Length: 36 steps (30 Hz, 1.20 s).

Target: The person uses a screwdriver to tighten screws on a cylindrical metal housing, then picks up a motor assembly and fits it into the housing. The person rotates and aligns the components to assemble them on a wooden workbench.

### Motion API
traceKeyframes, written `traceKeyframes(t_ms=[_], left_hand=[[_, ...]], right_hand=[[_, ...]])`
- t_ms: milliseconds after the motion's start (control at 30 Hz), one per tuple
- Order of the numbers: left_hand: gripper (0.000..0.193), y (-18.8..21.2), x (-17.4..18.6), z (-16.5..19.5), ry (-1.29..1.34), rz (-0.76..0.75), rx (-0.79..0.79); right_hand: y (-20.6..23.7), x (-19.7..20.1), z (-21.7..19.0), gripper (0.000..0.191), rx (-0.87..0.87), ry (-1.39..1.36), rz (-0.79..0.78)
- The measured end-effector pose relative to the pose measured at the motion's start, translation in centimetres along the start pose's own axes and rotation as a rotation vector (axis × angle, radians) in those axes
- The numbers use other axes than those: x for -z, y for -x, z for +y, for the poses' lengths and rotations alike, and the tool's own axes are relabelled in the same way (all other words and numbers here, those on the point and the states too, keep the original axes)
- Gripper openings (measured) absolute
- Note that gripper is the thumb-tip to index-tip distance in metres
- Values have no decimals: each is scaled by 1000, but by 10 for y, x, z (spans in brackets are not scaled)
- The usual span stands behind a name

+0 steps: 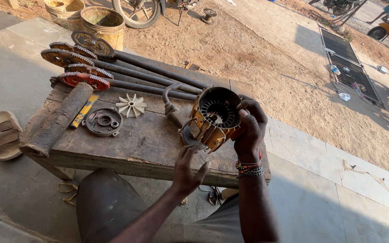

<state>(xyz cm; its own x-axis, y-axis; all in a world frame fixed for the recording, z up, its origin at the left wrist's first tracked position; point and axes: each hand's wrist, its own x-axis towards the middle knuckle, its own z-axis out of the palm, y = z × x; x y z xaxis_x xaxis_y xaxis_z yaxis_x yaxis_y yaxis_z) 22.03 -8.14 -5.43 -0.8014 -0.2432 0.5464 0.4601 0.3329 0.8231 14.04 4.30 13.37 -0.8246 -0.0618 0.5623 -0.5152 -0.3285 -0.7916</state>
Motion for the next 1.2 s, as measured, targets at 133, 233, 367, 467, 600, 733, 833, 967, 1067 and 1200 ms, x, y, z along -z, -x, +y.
traceKeyframes(t_ms=[133, 233, 367, 467, 600, 733, 833, 967, 1067, 1200], left_hand=[[56, 2, -15, 17, 38, -161, 74], [57, -9, -14, 22, 99, -212, 126], [73, -10, -17, 20, 37, -324, 169], [92, -11, -23, 13, 122, -332, 248], [93, -13, -22, 11, 135, -378, 217], [84, -15, -17, 19, 136, -376, 173], [76, -18, -14, 24, 124, -365, 166], [75, -18, -12, 25, 111, -357, 121], [77, -19, -13, 21, 132, -352, 116], [79, -18, -14, 10, 206, -365, 61]], right_hand=[[3, -4, -2, 21, 47, 36, -67], [3, -4, -3, 21, -21, -38, -30], [0, -1, -2, 20, -57, -98, 30], [-3, 1, -1, 19, -51, -93, 36], [-4, 0, -2, 18, -38, -124, 28], [-2, -3, -5, 20, -35, -69, 35], [-1, -6, -9, 20, 16, -73, 19], [-2, -8, -10, 20, 17, -43, -3], [-3, -7, -8, 20, 4, -40, 9], [-2, -8, -3, 19, -14, -44, 31]])
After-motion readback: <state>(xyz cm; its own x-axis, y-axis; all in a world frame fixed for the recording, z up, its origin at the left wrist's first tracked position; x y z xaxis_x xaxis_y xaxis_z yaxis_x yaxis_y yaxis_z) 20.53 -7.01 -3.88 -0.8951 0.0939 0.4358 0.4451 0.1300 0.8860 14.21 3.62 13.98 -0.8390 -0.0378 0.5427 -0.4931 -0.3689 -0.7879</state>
